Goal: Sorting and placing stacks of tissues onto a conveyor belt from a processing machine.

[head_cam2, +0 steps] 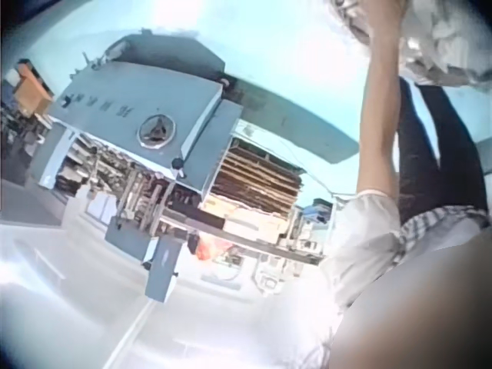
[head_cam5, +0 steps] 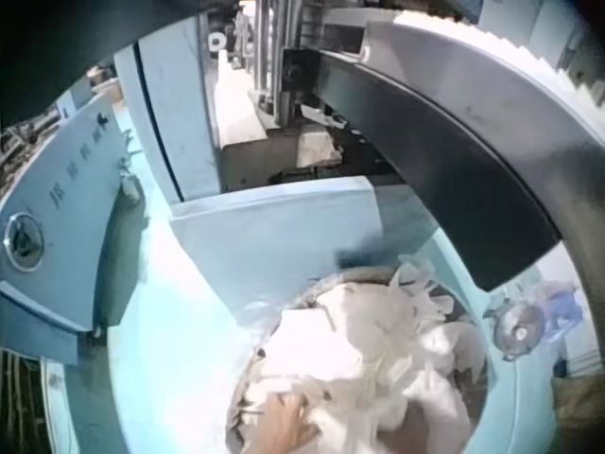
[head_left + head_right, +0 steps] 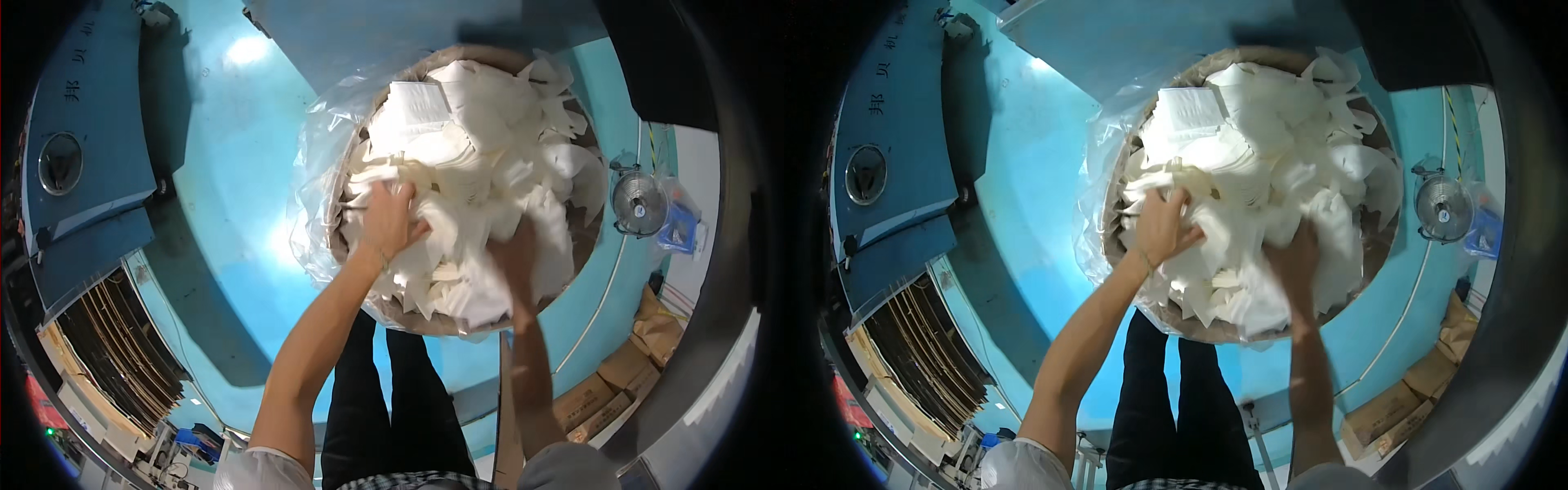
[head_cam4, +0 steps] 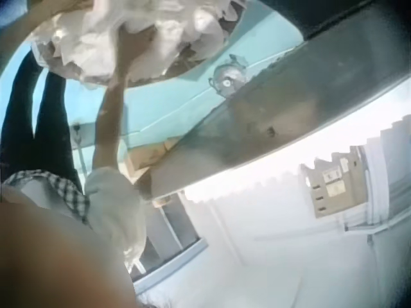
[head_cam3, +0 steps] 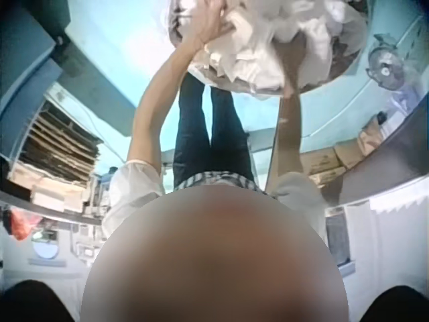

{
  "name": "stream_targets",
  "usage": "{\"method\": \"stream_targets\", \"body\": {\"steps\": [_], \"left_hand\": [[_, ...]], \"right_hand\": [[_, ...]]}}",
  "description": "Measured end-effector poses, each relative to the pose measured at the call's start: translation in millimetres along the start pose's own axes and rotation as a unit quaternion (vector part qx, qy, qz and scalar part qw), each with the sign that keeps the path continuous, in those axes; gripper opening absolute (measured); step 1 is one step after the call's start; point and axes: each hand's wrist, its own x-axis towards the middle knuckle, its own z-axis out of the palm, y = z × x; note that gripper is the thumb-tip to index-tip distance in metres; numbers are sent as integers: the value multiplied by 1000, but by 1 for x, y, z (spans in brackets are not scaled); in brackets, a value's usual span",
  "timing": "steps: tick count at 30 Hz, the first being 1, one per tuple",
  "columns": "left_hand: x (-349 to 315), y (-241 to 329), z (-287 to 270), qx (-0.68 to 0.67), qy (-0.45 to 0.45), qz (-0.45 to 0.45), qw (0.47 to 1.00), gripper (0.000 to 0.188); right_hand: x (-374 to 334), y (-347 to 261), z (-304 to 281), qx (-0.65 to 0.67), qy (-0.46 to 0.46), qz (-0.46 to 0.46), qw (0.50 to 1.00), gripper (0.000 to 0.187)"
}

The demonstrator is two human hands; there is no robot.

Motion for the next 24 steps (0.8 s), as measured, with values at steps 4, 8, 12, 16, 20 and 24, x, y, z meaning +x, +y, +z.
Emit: {"method": "stream_targets", "body": {"steps": [4,8,12,16,20,24], "left_hand": [[4,-12,41,-84,-41,-183,979,56],[72,-69,44,-23,-24,-331,943,53],[70,-23,34,-13,56,-234,971,53],[-3,-27,19,-147,113,-136,973,56],[-69,14,-5,-65,150,25,986,62],[-107,27,-5,74,95,53,991,63]], "right_hand": [[-42,64,86,45,53,124,990,71],[18,0,139,-98,-26,-8,995,48],[67,16,91,-264,-60,-134,953,43],[133,-13,18,36,-157,130,978,74],[143,-99,26,269,-1,21,963,86],[58,-136,97,-49,-89,-121,987,93]]}}
